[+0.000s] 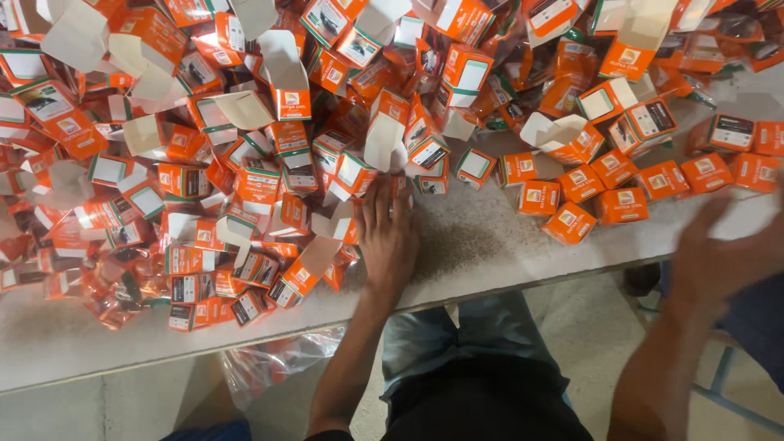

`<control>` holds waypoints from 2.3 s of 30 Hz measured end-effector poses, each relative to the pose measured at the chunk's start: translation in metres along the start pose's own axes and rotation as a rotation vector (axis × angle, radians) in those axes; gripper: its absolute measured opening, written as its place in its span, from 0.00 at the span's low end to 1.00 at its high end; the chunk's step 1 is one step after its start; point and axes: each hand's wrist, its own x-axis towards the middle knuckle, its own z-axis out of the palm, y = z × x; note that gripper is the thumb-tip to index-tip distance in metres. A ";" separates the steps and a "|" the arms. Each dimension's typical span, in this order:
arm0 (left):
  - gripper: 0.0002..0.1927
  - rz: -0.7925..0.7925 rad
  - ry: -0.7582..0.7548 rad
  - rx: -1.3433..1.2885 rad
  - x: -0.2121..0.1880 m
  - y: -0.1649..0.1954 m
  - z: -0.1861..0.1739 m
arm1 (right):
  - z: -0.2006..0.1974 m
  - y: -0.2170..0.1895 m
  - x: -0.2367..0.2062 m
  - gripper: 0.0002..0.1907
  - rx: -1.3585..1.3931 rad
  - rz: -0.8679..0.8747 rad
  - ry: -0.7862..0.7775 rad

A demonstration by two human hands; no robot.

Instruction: The person picks up flat or open small cardboard boxes from a large pile on the table and folds their flaps to close and shape each box, placing the finished box back onto the pile and reaching for the next one, repeating this cycle throughout the clip.

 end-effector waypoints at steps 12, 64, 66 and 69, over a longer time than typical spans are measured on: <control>0.22 0.156 -0.070 -0.498 -0.013 0.025 -0.016 | 0.029 -0.166 0.036 0.21 0.753 -0.405 -0.570; 0.39 0.042 -0.521 -0.971 -0.017 0.022 0.005 | -0.026 -0.152 0.035 0.31 1.504 0.696 -0.890; 0.43 0.022 -0.572 -0.984 -0.020 0.009 0.012 | -0.038 -0.167 -0.002 0.27 1.401 0.779 -0.868; 0.43 0.040 -0.615 -0.990 -0.025 -0.012 0.018 | -0.049 -0.205 -0.039 0.26 1.390 0.749 -0.733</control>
